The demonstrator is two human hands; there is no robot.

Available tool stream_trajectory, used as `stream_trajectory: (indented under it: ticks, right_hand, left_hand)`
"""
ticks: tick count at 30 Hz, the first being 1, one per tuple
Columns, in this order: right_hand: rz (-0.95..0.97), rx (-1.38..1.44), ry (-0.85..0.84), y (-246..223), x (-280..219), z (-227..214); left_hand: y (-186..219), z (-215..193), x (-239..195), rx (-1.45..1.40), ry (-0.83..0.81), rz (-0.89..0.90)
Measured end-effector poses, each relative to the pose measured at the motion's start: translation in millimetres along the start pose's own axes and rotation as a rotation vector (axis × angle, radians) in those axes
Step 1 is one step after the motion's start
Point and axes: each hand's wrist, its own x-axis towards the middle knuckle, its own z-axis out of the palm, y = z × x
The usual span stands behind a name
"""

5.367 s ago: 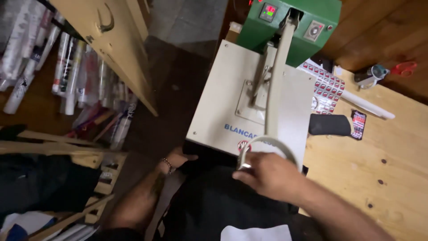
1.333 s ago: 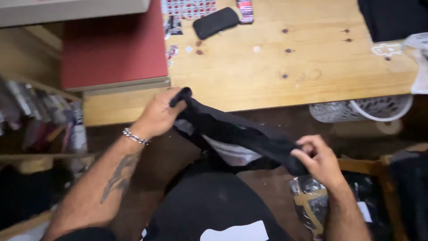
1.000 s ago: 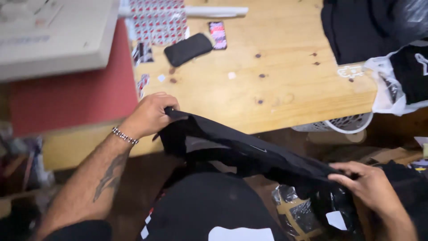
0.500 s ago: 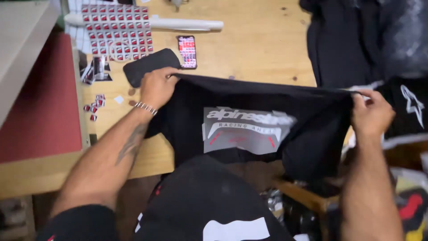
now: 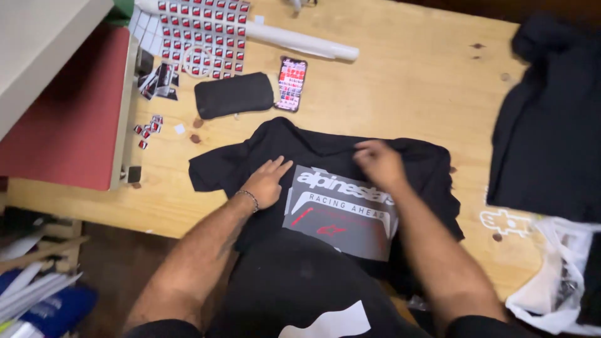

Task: Applying heat transfer decals to a black t-shirt using a commercial heat press machine.

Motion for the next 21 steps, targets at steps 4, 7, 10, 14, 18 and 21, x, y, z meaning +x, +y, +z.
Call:
stream_trajectory:
  ticks: [4, 7, 10, 14, 18, 21]
  right_hand:
    - [-0.334, 0.061, -0.453, -70.7, -19.5, 68.9]
    - [-0.544, 0.014, -0.444, -96.6, -33.6, 79.7]
    - [-0.590, -0.030, -0.442, -101.1, -36.1, 81.6]
    - [-0.504, -0.072, -0.412, -72.5, -28.7, 99.4]
    - [-0.544, -0.091, -0.346, -53.8, -26.1, 109.4]
    - [-0.562, -0.078, -0.304, -42.9, -35.2, 103.3]
  left_hand:
    - [45.5, -38.5, -2.6, 0.117, -0.149, -0.286]
    - [36.3, -24.5, -0.1, 0.151, -0.169, -0.302]
    - [36.8, -21.5, -0.3, 0.189, -0.206, -0.307]
    - [45.9, -27.5, 3.2, 0.226, -0.307, -0.352]
    - [43.7, -28.4, 5.2, 0.237, -0.384, -0.356]
    - [40.2, -26.9, 7.4, 0.244, -0.335, -0.339]
